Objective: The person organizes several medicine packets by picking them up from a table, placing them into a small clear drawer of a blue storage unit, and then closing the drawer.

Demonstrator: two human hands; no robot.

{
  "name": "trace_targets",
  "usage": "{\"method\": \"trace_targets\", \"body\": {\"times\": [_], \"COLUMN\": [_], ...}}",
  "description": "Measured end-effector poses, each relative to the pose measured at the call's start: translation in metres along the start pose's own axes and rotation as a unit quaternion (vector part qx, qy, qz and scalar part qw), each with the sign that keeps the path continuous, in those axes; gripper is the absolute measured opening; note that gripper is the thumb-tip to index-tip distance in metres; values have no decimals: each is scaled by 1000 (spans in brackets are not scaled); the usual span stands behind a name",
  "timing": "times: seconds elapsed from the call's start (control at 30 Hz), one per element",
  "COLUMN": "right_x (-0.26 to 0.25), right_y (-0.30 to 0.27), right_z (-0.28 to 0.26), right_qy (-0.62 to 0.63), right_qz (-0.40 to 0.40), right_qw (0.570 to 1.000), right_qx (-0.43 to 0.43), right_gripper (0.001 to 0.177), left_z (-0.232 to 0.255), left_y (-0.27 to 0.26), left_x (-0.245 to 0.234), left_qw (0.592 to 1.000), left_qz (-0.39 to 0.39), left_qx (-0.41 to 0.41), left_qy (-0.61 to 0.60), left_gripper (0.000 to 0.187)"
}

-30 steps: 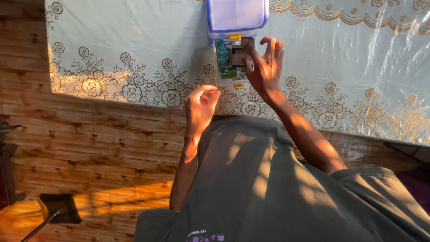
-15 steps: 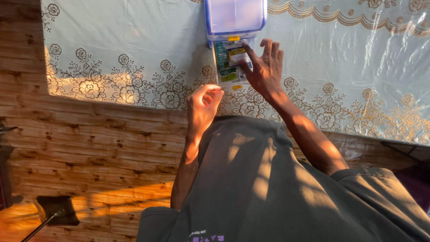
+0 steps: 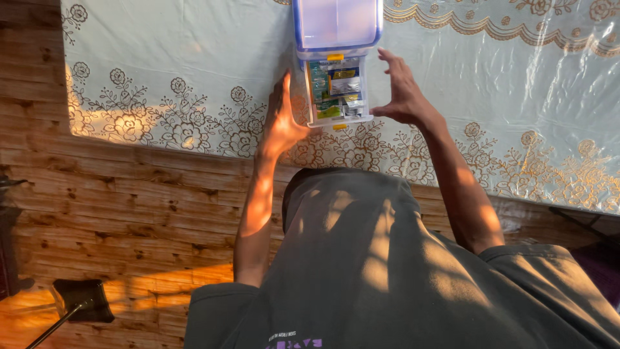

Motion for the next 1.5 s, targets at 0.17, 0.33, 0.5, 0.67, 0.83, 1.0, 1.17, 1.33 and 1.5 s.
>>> {"method": "trace_targets", "body": {"times": [0.17,0.33,0.5,0.67,0.83,1.0,1.17,1.33,1.5], "right_x": [-6,-4,-4,-12,-8,-2,0,23,39], "right_y": [23,28,24,35,50,55,47,38,33], "right_z": [-11,-21,-32,-32,-23,-30,-39,-23,-7], "right_qy": [-92,-89,1,96,89,126,127,153,184], "right_qz": [-110,-171,-96,-47,89,163,190,235,256], "right_qw": [989,979,989,991,990,977,973,960,949], "right_qx": [-44,-65,-112,-77,-69,-61,-34,9,4], "right_gripper": [157,170,163,143,72,57,59,37,35], "left_z": [2,16,0,-22,-39,-44,-37,-45,-52], "left_y": [41,50,61,67,77,79,70,61,55], "left_x": [-21,-26,-21,-7,6,18,24,31,36], "left_qw": [999,994,989,993,992,979,963,950,964], "left_qz": [-44,-97,-135,-54,91,157,210,240,246], "left_qx": [-8,-28,-51,0,52,-36,0,-15,-58], "left_qy": [-14,-38,-43,-106,-75,-128,-170,-197,-85], "left_gripper": [135,131,126,122,77,49,46,50,52]}}
Point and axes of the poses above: each hand's wrist, its own y-axis towards the middle knuckle, its own x-axis out of the palm, z = x × y, the point moved 5 cm from there along y, towards the middle knuckle, and after that the axes turned 3 degrees about -y, right-handed, at the moved point
